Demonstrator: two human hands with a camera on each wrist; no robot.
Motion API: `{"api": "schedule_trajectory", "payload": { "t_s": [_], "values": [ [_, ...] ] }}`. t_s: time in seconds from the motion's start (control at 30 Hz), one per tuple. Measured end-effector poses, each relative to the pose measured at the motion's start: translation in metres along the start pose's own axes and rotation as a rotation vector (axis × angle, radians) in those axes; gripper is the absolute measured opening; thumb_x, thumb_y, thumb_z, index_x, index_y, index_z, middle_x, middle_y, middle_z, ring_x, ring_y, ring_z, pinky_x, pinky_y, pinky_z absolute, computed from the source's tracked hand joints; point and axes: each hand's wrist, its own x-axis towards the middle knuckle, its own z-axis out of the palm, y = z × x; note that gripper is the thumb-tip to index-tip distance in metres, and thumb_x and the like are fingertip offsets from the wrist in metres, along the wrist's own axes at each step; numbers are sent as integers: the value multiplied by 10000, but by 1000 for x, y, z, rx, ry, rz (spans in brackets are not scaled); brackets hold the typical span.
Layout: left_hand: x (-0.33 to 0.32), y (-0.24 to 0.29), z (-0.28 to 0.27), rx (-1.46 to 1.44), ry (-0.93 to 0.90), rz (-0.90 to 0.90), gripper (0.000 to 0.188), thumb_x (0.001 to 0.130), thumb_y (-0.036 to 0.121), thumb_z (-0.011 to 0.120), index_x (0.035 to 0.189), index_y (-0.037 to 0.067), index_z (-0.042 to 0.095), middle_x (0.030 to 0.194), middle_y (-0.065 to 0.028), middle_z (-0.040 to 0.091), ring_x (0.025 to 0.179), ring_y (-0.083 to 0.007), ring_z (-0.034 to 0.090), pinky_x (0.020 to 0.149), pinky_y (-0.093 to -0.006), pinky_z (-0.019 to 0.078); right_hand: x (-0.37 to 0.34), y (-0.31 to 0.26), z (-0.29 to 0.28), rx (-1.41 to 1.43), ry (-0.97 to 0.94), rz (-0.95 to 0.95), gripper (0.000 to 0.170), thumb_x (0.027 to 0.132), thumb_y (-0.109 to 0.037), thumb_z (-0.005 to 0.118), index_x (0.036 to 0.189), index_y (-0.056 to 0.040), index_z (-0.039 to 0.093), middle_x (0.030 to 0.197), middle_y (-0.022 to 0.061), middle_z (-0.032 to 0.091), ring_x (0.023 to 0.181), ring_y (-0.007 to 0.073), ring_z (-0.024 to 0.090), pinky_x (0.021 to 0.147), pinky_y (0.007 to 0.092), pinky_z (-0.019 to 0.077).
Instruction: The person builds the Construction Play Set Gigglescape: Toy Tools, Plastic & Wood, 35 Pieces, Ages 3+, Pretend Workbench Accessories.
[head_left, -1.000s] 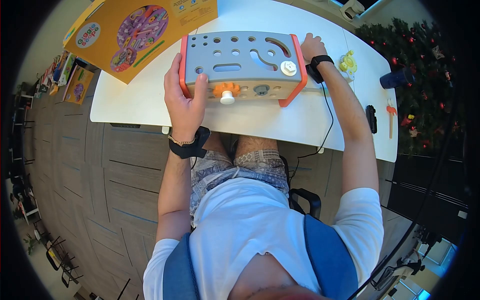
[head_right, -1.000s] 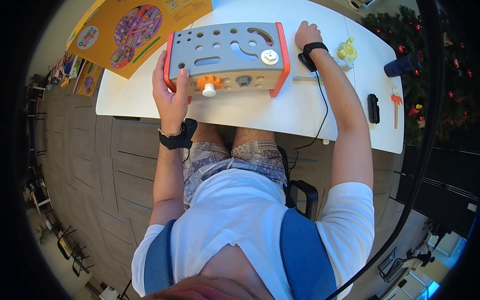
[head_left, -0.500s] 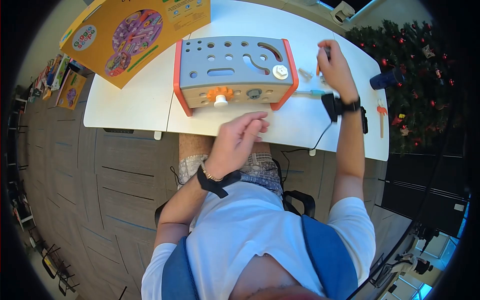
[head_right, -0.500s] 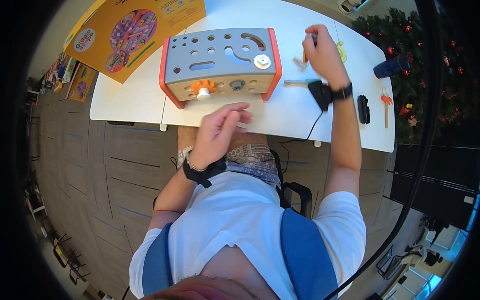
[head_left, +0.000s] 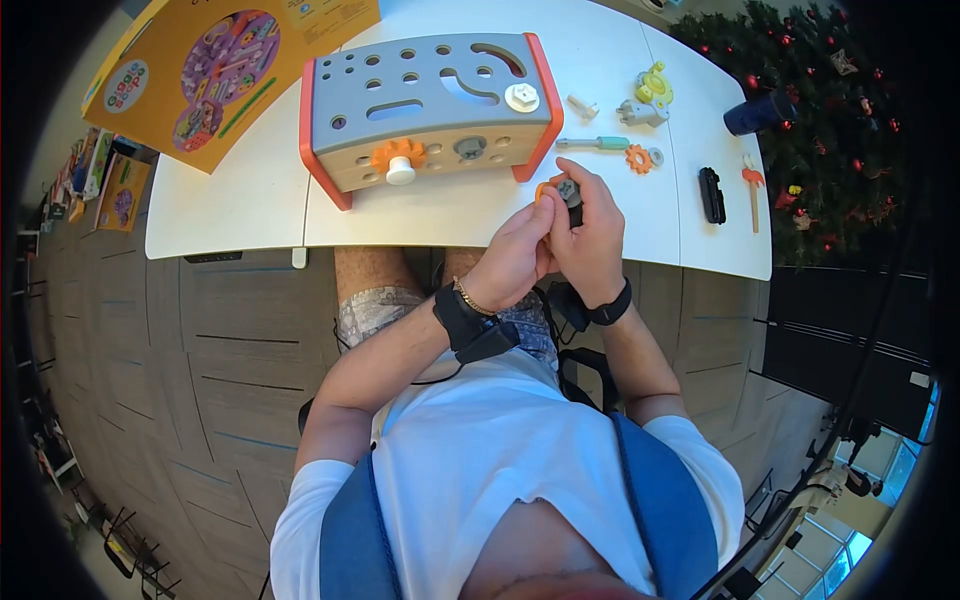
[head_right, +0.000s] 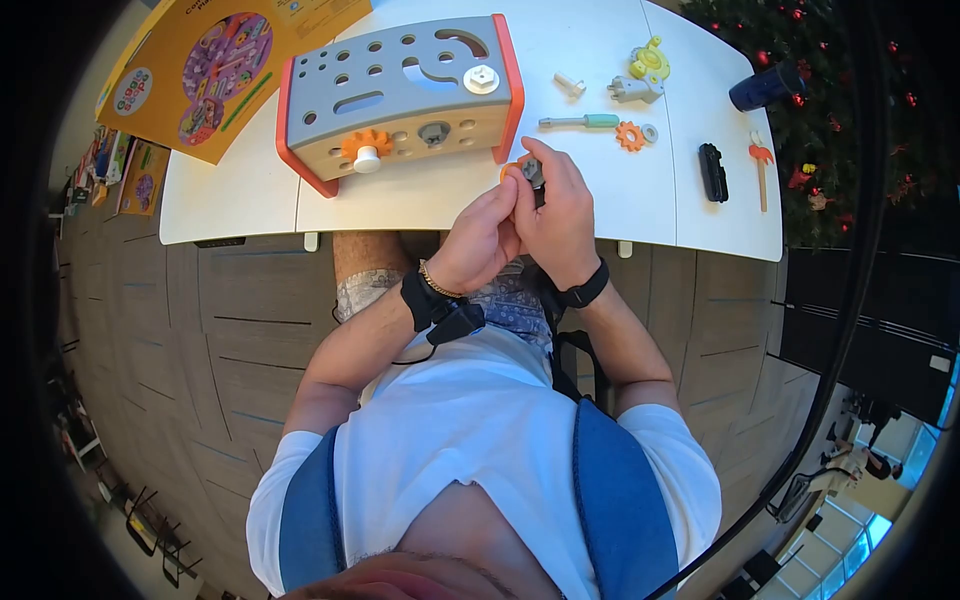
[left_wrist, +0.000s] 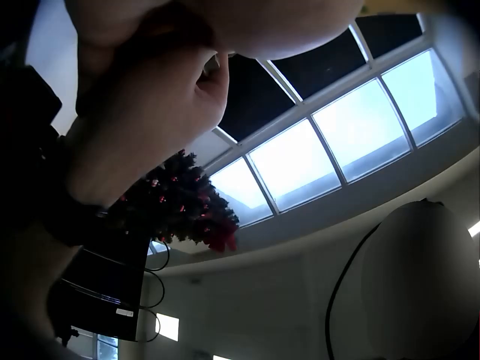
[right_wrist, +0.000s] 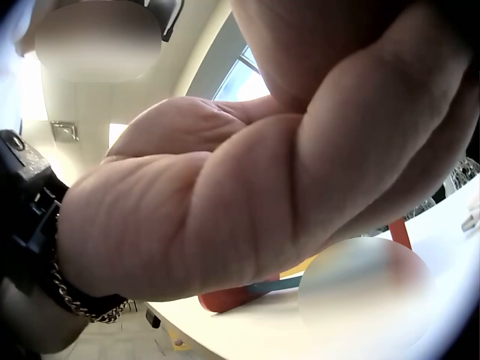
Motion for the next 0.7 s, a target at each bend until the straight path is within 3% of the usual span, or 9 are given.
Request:
{"api": "schedule_trajectory", "payload": {
  "t_s": [0.23,0.3,0.47,0.53,0.63,0.7],
  "values": [
    [5,-25,-12,46,195,116,528,1111,450,332,1431,54,469,1273,-53,596,1128,-152,607,977,-329,511,-19,2,20,266,50,210,290,972,-78,640,1239,-1,559,1032,161,733,837,239,703,762,357,555],
    [7,-26,-12,109,202,146,514,1110,455,337,1369,44,504,1235,-51,599,1096,-135,605,954,-302,507,-20,0,24,259,63,260,286,1001,-100,606,1257,-1,525,1138,164,726,883,175,702,774,327,553],
    [9,-21,-16,187,149,203,516,1102,488,341,1275,45,541,1115,-42,613,1034,-120,605,897,-276,509,-25,10,39,632,204,201,254,1044,-152,552,1241,-3,494,1358,206,618,1045,174,662,881,310,533],
    [5,-14,-7,58,283,187,541,1094,518,325,1265,53,540,1001,-37,612,895,-123,612,792,-274,522,-23,11,39,772,258,151,258,1057,-180,540,1236,-4,483,1422,224,570,1117,186,641,920,305,523],
    [-4,-2,-10,153,189,135,583,1085,556,288,1251,55,537,914,-33,589,759,-124,589,683,-262,506,-24,16,28,731,158,72,306,1053,-227,564,1247,-8,471,1466,254,515,1234,219,589,990,318,497],
    [-4,1,-24,185,102,99,609,1069,589,278,1252,66,531,944,-37,603,782,-127,610,669,-275,521,-24,8,22,916,3,165,381,1024,-267,622,1255,6,490,1474,253,510,1293,229,555,1022,334,478]
  ]
}}
